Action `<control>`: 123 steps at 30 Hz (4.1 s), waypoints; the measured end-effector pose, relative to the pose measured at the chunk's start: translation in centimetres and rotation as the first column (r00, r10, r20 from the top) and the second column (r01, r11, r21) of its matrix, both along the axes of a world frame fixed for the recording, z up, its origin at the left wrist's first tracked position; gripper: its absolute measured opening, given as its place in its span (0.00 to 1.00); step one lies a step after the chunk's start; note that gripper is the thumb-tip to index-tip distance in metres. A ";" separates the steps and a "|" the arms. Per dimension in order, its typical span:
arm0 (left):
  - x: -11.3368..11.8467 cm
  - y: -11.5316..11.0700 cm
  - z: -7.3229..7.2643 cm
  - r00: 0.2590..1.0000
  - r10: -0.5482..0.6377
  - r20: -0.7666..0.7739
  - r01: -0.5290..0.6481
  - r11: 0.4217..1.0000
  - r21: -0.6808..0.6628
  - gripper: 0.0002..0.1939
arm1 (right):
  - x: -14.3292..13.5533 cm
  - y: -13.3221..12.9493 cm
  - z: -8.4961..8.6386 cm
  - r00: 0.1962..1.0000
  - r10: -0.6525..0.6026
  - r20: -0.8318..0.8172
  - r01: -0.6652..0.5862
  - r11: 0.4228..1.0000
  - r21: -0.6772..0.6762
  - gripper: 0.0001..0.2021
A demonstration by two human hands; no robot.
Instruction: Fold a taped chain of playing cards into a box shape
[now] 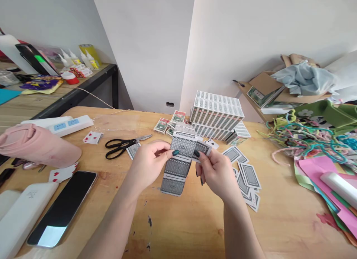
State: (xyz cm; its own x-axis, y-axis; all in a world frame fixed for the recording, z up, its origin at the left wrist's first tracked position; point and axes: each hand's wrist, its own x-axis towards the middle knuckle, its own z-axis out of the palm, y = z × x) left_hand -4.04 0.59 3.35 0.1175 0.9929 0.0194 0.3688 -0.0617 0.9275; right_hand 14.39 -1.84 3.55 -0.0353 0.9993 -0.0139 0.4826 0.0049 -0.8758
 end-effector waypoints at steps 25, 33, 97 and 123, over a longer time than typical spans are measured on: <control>-0.2 -0.2 0.1 0.964 0.177 0.199 -0.191 0.980 0.053 0.05 | 0.1 -0.6 0.2 0.999 -0.006 0.048 0.000 0.993 0.121 0.11; -0.1 -0.6 0.7 0.970 0.175 0.166 -0.188 0.980 0.061 0.05 | 0.2 -0.6 0.3 0.990 0.000 0.144 -0.024 0.986 0.167 0.11; 1.4 -0.3 0.4 0.900 -0.073 0.430 0.103 0.994 -0.046 0.09 | -1.0 -0.7 0.0 0.990 -0.032 -0.140 0.077 0.941 0.329 0.09; 3.9 -1.7 0.1 0.734 0.334 0.591 -0.222 0.941 -0.257 0.12 | -4.2 -2.6 -0.1 0.991 0.096 0.096 -0.124 0.926 0.355 0.14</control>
